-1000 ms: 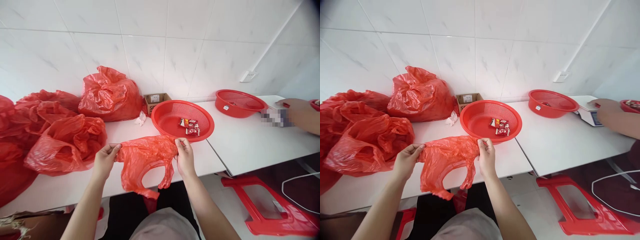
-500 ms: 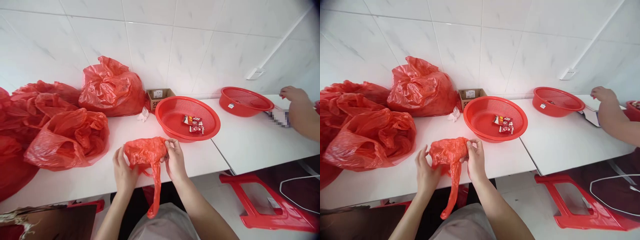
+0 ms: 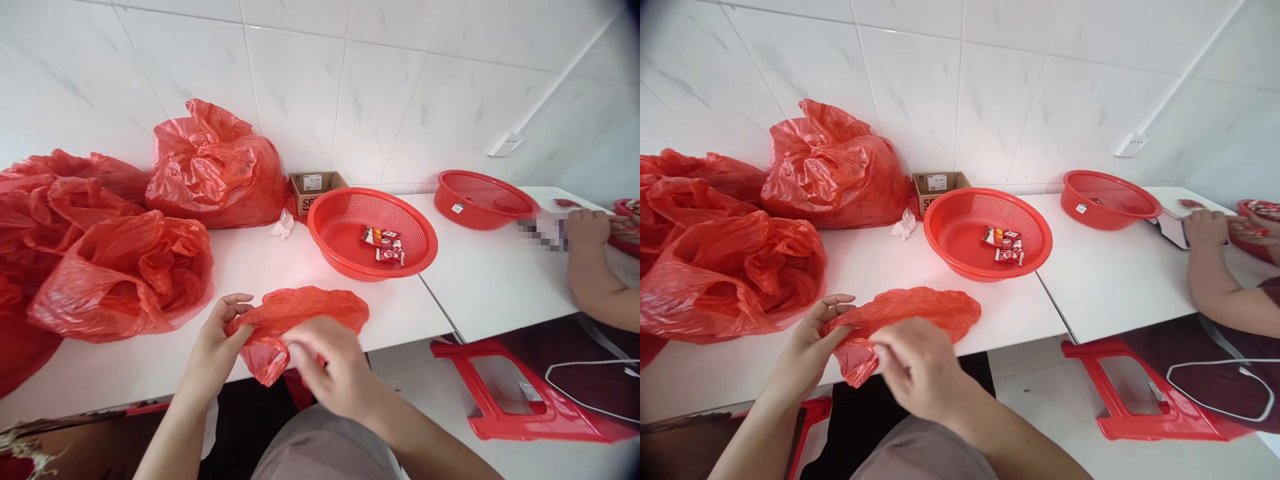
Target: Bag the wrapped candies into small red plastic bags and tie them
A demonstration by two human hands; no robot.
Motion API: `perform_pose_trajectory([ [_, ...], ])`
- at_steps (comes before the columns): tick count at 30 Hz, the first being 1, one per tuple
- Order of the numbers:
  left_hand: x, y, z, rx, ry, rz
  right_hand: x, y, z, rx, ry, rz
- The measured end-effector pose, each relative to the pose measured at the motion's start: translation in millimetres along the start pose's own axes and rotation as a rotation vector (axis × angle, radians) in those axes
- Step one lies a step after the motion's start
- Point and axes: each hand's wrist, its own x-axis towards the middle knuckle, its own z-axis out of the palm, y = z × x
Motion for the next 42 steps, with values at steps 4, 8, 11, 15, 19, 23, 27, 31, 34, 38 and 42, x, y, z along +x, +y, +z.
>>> perform_pose_trajectory([
  [4, -5, 6, -5.7, -0.217, -0.194, -0.138, 9, 25, 18, -0.302, -0.317, 0.093],
  [8, -10, 3, -30.0, -0.449, -0.251, -0.313, 19, 58, -11, -0.651, -0.623, 0.292],
  [11, -1, -5, -43.1, -0.658, -0.020, -0.345, 20, 61, -39, -0.719, -0.823, 0.273],
  [15, 20, -14, -35.8, -0.822, 0.141, -0.408, 16, 52, -49, -0.740, -0.938, 0.318],
  [19, 23, -16, -10.6, -0.348, 0.096, -0.300, 13, 53, -46, -0.740, -0.924, 0.402],
  [23, 17, -20, 7.2, 0.757, 0.042, 0.019, 14, 65, -48, -0.725, -0.921, 0.457],
  [27, 15, -30, 3.0, 1.117, -0.059, 0.152, 17, 70, -61, -0.666, -0.922, 0.531],
  [31, 10, -29, -6.7, 0.946, -0.154, 0.269, 33, 59, -97, -0.248, -0.930, 0.497],
  [34, 1, -15, -2.3, 0.985, -0.012, 0.343, 69, 69, -130, 0.015, -0.828, 0.421],
  [38, -7, -1, 11.3, 0.965, 0.050, 0.342, 129, 136, -156, -0.429, -0.569, 0.536],
  [42, -2, -5, 14.8, 0.805, -0.061, 0.251, 155, 209, -153, -0.721, -0.762, 0.690],
])
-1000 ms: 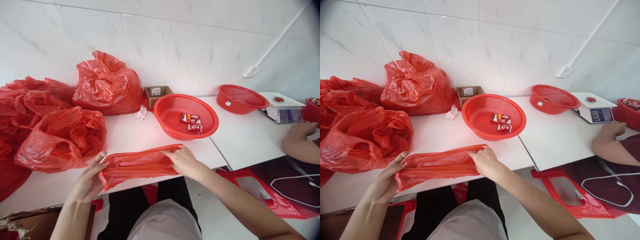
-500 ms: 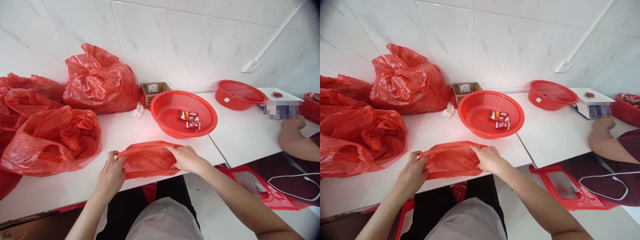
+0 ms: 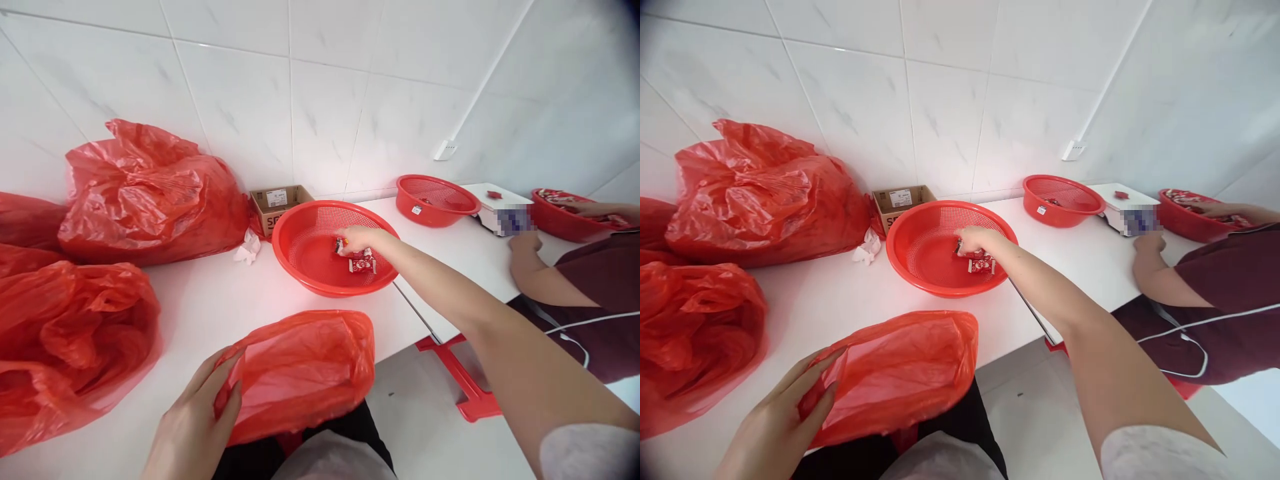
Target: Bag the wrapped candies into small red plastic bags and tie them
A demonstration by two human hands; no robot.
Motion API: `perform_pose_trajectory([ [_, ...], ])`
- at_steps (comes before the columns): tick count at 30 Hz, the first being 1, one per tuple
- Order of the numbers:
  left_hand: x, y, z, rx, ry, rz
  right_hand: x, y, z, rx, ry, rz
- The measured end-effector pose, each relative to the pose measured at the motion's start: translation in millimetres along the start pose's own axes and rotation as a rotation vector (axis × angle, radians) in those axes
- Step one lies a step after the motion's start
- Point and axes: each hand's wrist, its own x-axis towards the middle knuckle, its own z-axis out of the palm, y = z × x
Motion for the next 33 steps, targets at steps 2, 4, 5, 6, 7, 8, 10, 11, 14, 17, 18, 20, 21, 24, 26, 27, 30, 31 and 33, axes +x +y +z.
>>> perform_pose_trajectory([
  [2, 4, -5, 2.2, -0.095, -0.069, -0.029, 15, 6, 12, -0.021, -0.063, 0.014],
  [4, 9, -10, 4.0, -0.194, -0.127, -0.067, 20, 7, 21, -0.034, -0.089, 0.016],
  [5, 11, -11, 4.9, -0.239, -0.147, -0.088, 21, 7, 24, -0.032, -0.087, 0.012],
  [6, 12, -13, 5.8, -0.281, -0.160, -0.110, 20, 6, 24, -0.025, -0.078, 0.006],
  [7, 13, -13, 6.5, -0.324, -0.166, -0.130, 19, 5, 22, -0.009, -0.064, -0.004],
  [8, 14, -13, 7.1, -0.368, -0.171, -0.146, 17, 4, 19, 0.014, -0.048, -0.017],
  [10, 16, -13, 6.8, -0.459, -0.166, -0.184, 9, -1, 8, 0.066, -0.019, -0.053],
  [11, 16, -12, 5.9, -0.497, -0.159, -0.212, 2, -5, 3, 0.107, -0.001, -0.077],
  [14, 18, -7, 1.5, -0.559, -0.162, -0.294, -31, -28, -6, 0.489, 0.060, -0.236],
  [17, 22, -2, 0.2, -0.593, -0.167, -0.331, -75, -64, 5, 1.107, -0.073, -0.469],
  [18, 24, 0, 1.2, -0.613, -0.153, -0.336, -89, -76, 13, 1.246, -0.180, -0.508],
  [20, 25, 3, 4.9, -0.655, -0.118, -0.330, -112, -99, 35, 1.470, -0.320, -0.510],
  [21, 25, 4, 6.9, -0.670, -0.113, -0.323, -121, -109, 48, 1.587, -0.316, -0.488],
  [24, 23, 4, 10.4, -0.688, -0.169, -0.333, -139, -130, 93, 1.909, -0.216, -0.413],
  [26, 21, 3, 10.1, -0.699, -0.205, -0.361, -145, -139, 119, 2.020, -0.217, -0.393],
  [27, 21, 2, 9.6, -0.704, -0.205, -0.366, -148, -143, 129, 2.027, -0.225, -0.382],
  [30, 21, -2, 8.9, -0.693, -0.172, -0.343, -152, -150, 146, 1.796, -0.107, -0.308],
  [31, 21, -2, 9.3, -0.685, -0.164, -0.329, -151, -150, 147, 1.626, -0.022, -0.279],
  [33, 21, -3, 11.2, -0.657, -0.167, -0.291, -148, -147, 148, 1.227, 0.140, -0.216],
])
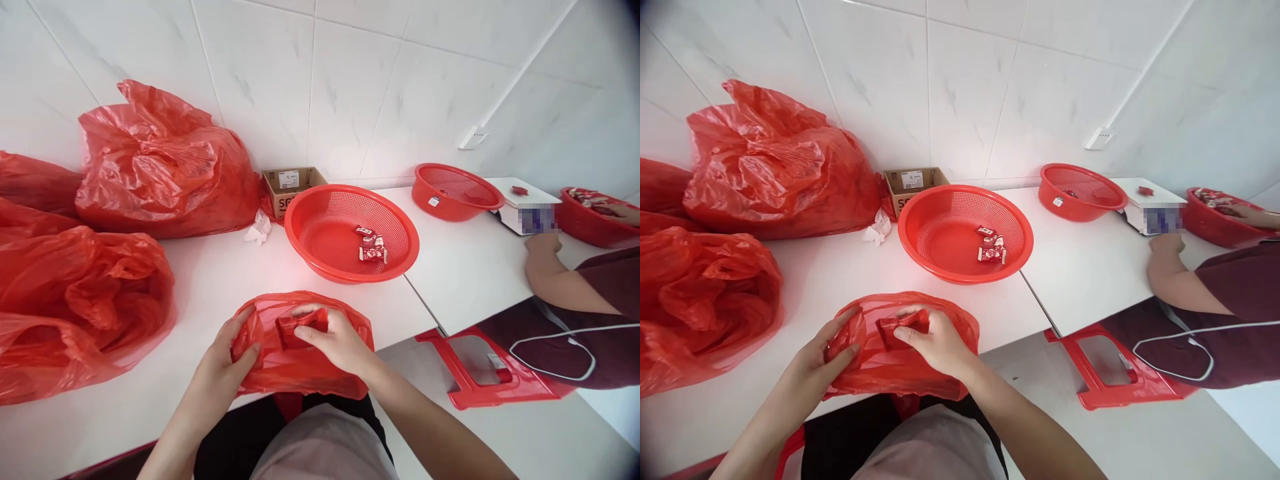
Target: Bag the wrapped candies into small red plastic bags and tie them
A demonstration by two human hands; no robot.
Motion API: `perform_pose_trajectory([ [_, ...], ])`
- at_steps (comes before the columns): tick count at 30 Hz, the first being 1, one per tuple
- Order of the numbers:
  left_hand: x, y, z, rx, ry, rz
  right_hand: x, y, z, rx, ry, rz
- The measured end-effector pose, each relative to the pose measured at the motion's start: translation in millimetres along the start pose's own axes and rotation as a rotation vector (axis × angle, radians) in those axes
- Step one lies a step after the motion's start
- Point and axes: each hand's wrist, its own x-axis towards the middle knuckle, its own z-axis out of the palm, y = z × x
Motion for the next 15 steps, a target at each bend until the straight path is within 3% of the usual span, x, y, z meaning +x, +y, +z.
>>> perform_pose_trajectory([
  [3, -1, -1, 3.7, 0.047, -0.035, 0.063, 5, 4, -8, -0.426, 0.054, 0.031],
  [5, -3, 0, 5.6, 0.062, -0.043, 0.096, 5, 2, -16, -0.563, 0.047, 0.055],
  [8, -6, 3, 5.6, 0.086, -0.024, 0.099, -2, -19, -34, -0.700, -0.002, -0.043],
  [10, -6, 5, 4.8, 0.112, -0.027, 0.080, -3, -42, -55, -0.676, -0.089, -0.139],
  [12, -5, 7, 5.1, 0.142, -0.038, 0.071, 9, -64, -84, -0.651, -0.088, -0.185],
  [14, -4, 8, 7.5, 0.181, -0.016, 0.110, 33, -76, -117, -0.849, 0.062, -0.114],
  [15, -4, 9, 9.4, 0.212, 0.011, 0.148, 49, -76, -133, -1.031, 0.072, 0.001],
])
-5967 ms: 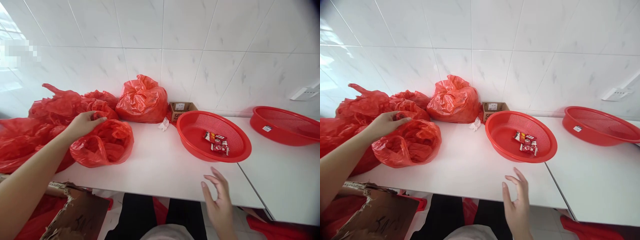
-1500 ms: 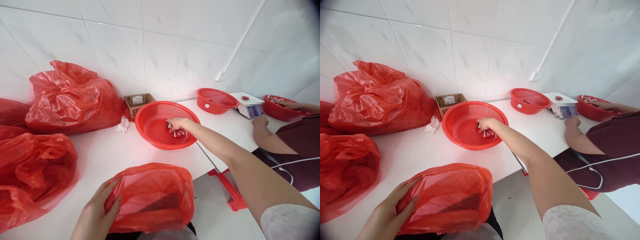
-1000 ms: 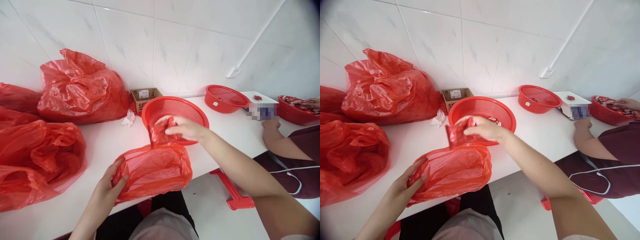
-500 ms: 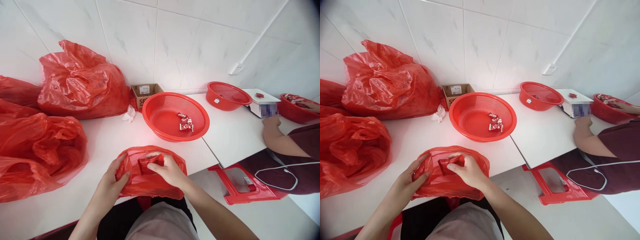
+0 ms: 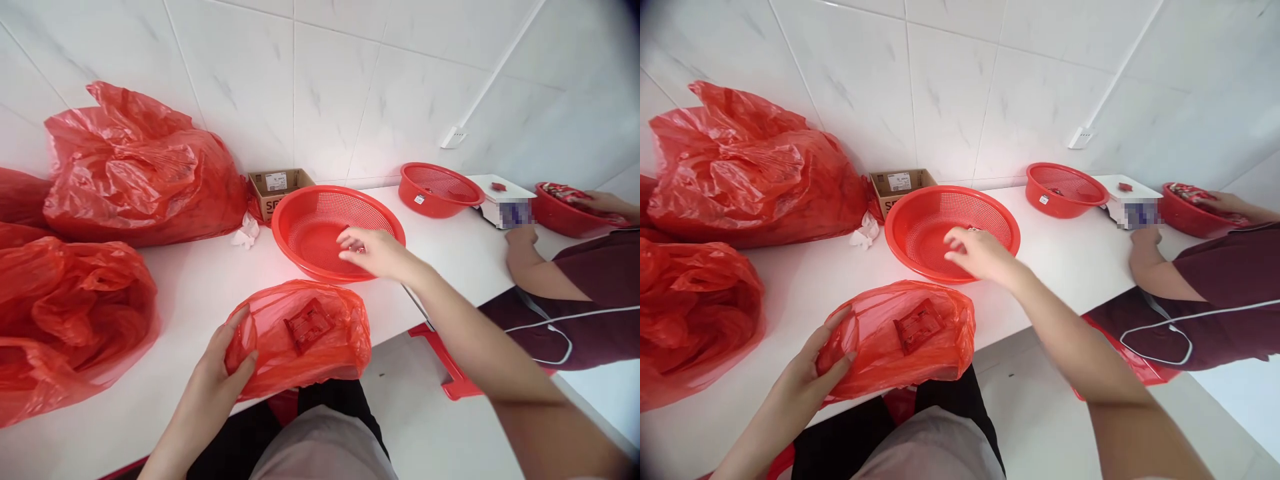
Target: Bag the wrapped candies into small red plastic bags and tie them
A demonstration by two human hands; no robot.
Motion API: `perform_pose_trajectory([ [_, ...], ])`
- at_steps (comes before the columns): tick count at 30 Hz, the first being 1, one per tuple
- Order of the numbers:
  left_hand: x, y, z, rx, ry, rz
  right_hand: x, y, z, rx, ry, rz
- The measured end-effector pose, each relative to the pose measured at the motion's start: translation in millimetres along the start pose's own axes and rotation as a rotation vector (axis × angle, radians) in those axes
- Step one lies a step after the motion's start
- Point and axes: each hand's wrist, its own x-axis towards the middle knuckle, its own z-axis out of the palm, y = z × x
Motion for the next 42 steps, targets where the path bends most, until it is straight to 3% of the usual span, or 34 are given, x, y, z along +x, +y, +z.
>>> perform_pose_trajectory([
  [1, 0, 2, 1.8, 0.042, 0.044, 0.036, 17, 13, -4, -0.194, -0.135, 0.090],
  [4, -6, 8, 5.9, 0.176, 0.177, 0.042, 56, 47, 3, -0.326, -0.331, 0.185],
  [8, -19, 13, 6.4, 0.237, 0.243, -0.014, 74, 66, 25, -0.308, -0.417, 0.170],
  [12, -29, 8, 5.2, 0.308, 0.291, 0.051, 74, 65, 19, -0.152, -0.447, 0.113],
  [14, -31, 4, 4.3, 0.339, 0.296, 0.046, 67, 57, 8, 0.028, -0.421, 0.051],
  [16, -31, 0, 2.8, 0.348, 0.291, 0.025, 55, 40, 1, 0.371, -0.401, -0.058],
  [19, -26, -2, 0.2, 0.339, 0.261, -0.018, 25, -2, 8, 0.846, -0.543, -0.219],
  [21, -20, -1, -1.4, 0.284, 0.240, -0.049, 3, -33, 24, 0.846, -0.691, -0.238],
  [22, -16, -1, -2.1, 0.226, 0.239, -0.062, -5, -47, 32, 0.767, -0.677, -0.233],
  [25, -8, 1, -4.2, -0.032, 0.257, -0.101, -7, -63, 45, 0.562, -0.442, -0.241],
  [28, -5, 3, -6.7, -0.191, 0.270, -0.153, 24, -34, 31, 0.514, -0.285, -0.206],
  [30, -7, 5, -7.2, -0.241, 0.279, -0.189, 55, 1, 15, 0.250, -0.152, -0.067],
  [31, -8, 6, -6.9, -0.274, 0.283, -0.208, 70, 21, 8, 0.010, -0.152, 0.040],
  [32, -9, 7, -6.3, -0.314, 0.280, -0.227, 83, 39, 4, -0.083, -0.164, 0.110],
  [35, -13, 7, -4.3, -0.396, 0.265, -0.254, 108, 79, 3, -0.198, -0.269, 0.201],
  [39, -12, -1, -5.1, -0.377, 0.259, -0.229, 119, 98, 19, -0.209, -0.410, 0.171],
  [42, -12, -6, -7.1, -0.360, 0.261, -0.227, 121, 99, 24, -0.187, -0.414, 0.151],
])
